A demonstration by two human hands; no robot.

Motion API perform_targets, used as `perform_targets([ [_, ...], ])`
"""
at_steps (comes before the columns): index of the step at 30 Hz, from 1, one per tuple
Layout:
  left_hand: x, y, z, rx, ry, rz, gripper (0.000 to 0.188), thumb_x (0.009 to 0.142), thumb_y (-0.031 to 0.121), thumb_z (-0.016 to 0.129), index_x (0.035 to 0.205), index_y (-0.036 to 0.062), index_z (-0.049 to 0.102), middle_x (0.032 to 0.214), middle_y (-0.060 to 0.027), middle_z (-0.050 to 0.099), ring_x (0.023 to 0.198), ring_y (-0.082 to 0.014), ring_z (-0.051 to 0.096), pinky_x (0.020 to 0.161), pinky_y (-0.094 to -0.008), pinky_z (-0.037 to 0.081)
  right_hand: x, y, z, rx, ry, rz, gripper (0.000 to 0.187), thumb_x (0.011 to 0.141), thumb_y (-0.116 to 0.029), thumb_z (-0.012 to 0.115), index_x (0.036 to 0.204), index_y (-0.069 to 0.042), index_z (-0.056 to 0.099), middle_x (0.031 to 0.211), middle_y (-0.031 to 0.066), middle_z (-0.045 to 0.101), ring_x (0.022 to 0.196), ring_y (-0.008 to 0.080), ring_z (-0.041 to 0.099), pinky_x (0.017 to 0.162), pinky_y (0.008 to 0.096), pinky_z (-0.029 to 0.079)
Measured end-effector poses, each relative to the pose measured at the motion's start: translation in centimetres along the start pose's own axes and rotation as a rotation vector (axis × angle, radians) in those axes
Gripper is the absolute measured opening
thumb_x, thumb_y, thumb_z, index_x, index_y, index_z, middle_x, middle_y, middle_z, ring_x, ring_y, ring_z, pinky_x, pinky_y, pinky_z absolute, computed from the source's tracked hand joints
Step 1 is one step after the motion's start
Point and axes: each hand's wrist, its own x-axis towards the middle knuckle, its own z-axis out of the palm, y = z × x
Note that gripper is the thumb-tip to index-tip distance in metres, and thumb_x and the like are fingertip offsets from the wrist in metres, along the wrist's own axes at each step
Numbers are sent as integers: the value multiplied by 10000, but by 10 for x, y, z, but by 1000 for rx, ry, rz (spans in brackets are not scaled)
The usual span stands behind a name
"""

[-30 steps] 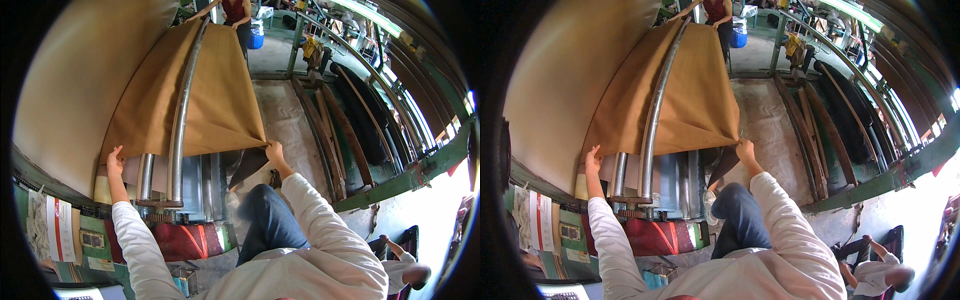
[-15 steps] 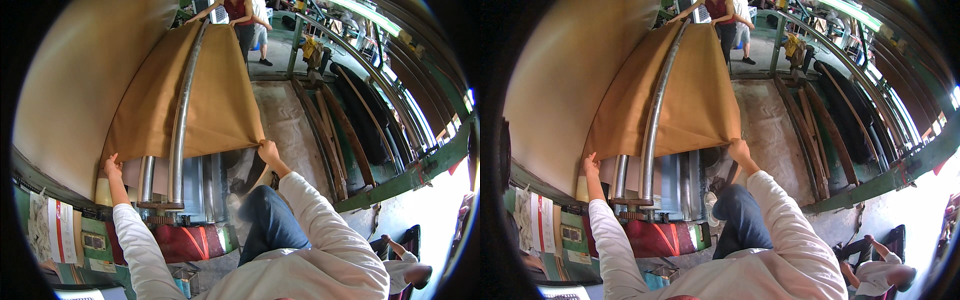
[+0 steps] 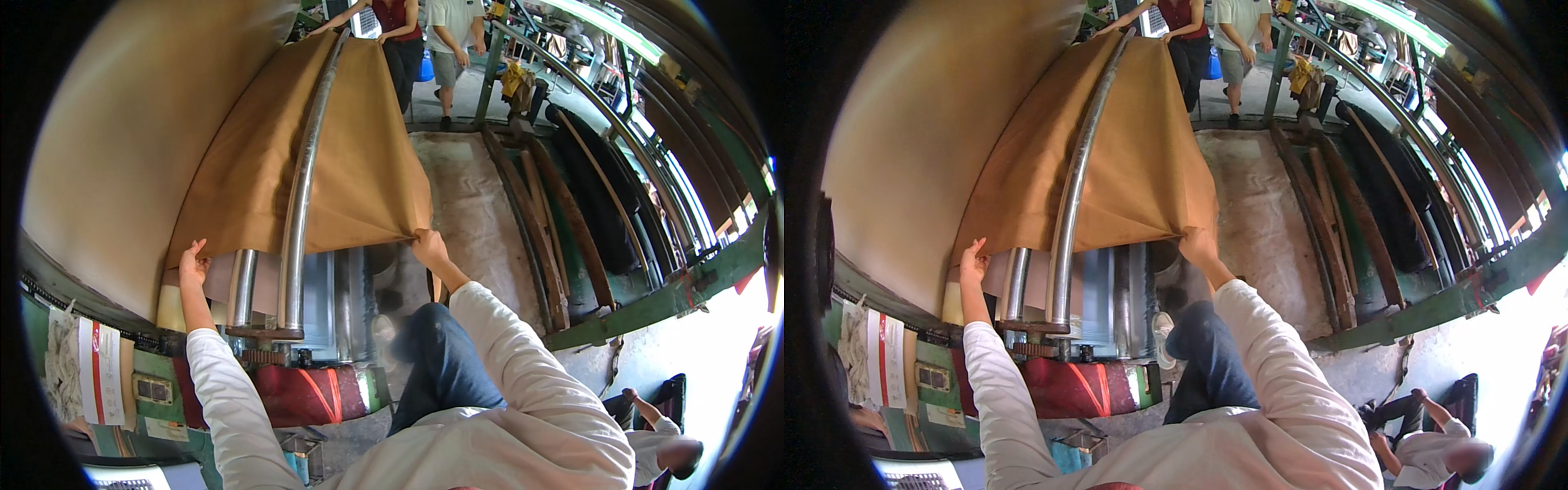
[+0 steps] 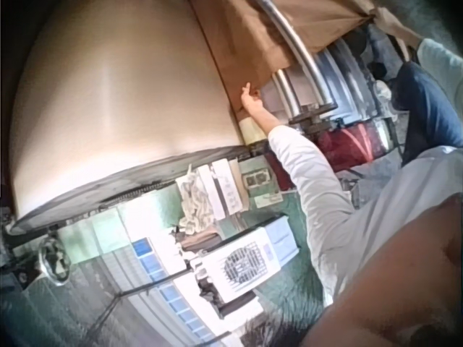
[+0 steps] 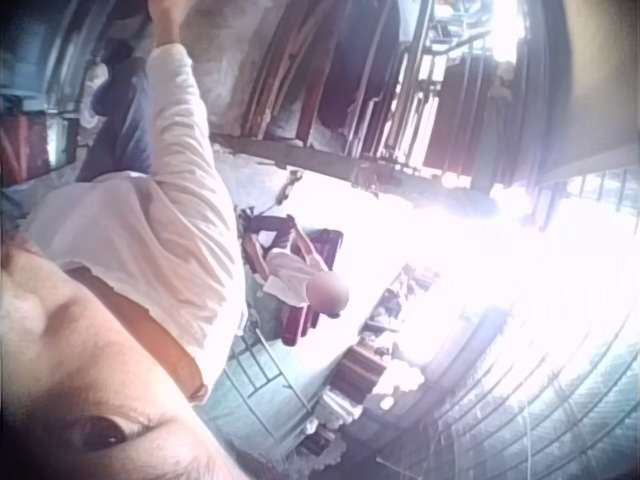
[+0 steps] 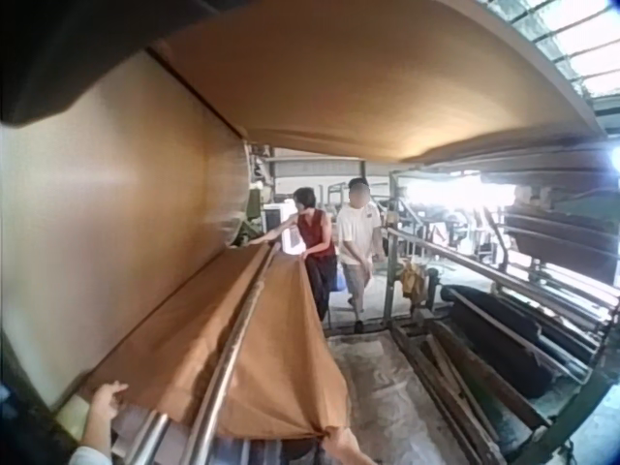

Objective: The person feeds a large sheet of brown fabric into a roller machine, smoothing and aligning it with both hands. They continue to guide the fabric through the rollers while coworkers assist nearby. The fabric is then folded and handled by hand after passing through the machine.

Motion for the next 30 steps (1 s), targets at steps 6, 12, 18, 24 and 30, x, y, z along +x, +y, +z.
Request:
perform_targets([
  [6, 1, -3, 5, -88, 124, 65, 254, 809, 94, 599, 1039, -13, 600, 1018, -101, 543, 640, -178, 520, 496, -260, 487, -3, -9, -5, -30, 63, -232, 110, 679, -99, 503, 722, -8, 548, 692, 227, 571, 704, 402, 563, 640, 448, 460],
  [12, -3, 1, 5, -18, 209, 40, 280, 837, 114, 571, 1091, -2, 571, 1016, -75, 557, 662, -141, 514, 522, -263, 495, -7, -30, -28, -120, 55, -487, 224, 625, -81, 583, 840, -43, 531, 733, 160, 579, 675, 341, 584, 611, 412, 477],
  [18, -17, 6, 16, 1, 80, 17, 315, 862, 151, 543, 1140, 4, 522, 1045, -81, 586, 625, -139, 505, 505, -265, 496, -8, 9, -10, -321, 72, -445, 288, 606, -39, 589, 889, -29, 534, 824, 137, 555, 774, 320, 582, 675, 385, 488],
  [24, -1, 3, 4, 14, 183, 39, 348, 819, 59, 565, 1157, 6, 502, 1119, -95, 561, 663, -151, 527, 495, -269, 490, -19, 29, 30, -405, -89, -255, 310, 614, -20, 612, 908, -32, 516, 884, 144, 563, 843, 319, 579, 716, 381, 486],
  [30, -9, 4, 25, -58, 373, 104, 215, 774, 3, 597, 986, -33, 596, 1014, -95, 572, 457, -149, 404, 440, -281, 458, -45, 3, 29, -299, -160, -328, 392, 587, 10, 632, 950, -34, 490, 909, 155, 561, 873, 334, 569, 749, 393, 477],
])
